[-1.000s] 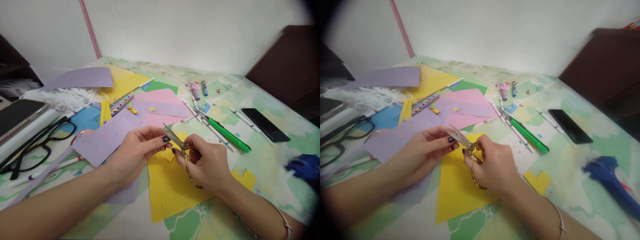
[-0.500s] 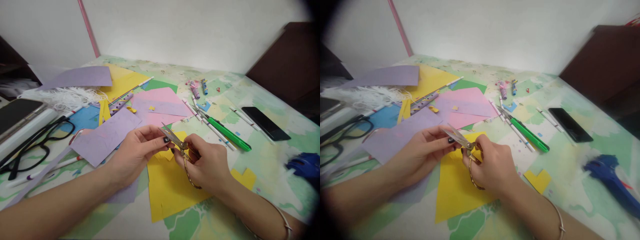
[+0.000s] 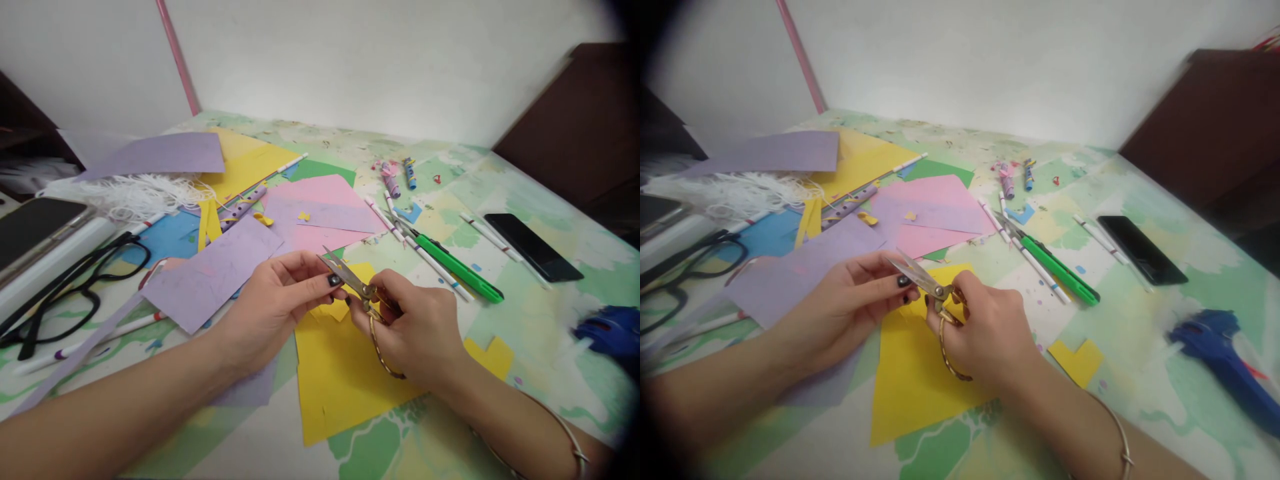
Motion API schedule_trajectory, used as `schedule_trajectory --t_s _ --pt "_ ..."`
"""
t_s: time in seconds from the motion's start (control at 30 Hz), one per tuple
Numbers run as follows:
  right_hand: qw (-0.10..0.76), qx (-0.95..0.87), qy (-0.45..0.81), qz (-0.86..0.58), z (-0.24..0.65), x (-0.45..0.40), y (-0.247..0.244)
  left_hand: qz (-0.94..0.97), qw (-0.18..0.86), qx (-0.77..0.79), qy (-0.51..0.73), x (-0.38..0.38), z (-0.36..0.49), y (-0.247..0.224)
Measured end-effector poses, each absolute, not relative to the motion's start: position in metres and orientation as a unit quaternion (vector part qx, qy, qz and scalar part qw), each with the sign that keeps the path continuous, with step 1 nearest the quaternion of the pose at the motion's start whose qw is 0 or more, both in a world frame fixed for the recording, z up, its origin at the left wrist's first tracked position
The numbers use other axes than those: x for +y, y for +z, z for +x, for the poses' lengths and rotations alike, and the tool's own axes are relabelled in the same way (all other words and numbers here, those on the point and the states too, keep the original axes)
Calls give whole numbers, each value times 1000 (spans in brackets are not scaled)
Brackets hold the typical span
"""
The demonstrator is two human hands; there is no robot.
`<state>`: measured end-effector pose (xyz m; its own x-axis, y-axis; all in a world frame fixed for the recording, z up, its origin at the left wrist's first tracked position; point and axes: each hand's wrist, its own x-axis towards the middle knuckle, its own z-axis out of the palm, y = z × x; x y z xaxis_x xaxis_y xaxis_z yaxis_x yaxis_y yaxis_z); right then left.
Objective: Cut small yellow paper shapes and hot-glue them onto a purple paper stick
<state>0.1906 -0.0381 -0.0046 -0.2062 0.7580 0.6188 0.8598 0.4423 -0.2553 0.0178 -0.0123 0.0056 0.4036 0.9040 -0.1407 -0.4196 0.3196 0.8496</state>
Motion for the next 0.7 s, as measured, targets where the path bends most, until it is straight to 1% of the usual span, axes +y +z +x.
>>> schedule_trajectory --t_s 0.7 --pt "323 -785 -50 -526 197 -38 1 487 677 350 426 -4 8 10"
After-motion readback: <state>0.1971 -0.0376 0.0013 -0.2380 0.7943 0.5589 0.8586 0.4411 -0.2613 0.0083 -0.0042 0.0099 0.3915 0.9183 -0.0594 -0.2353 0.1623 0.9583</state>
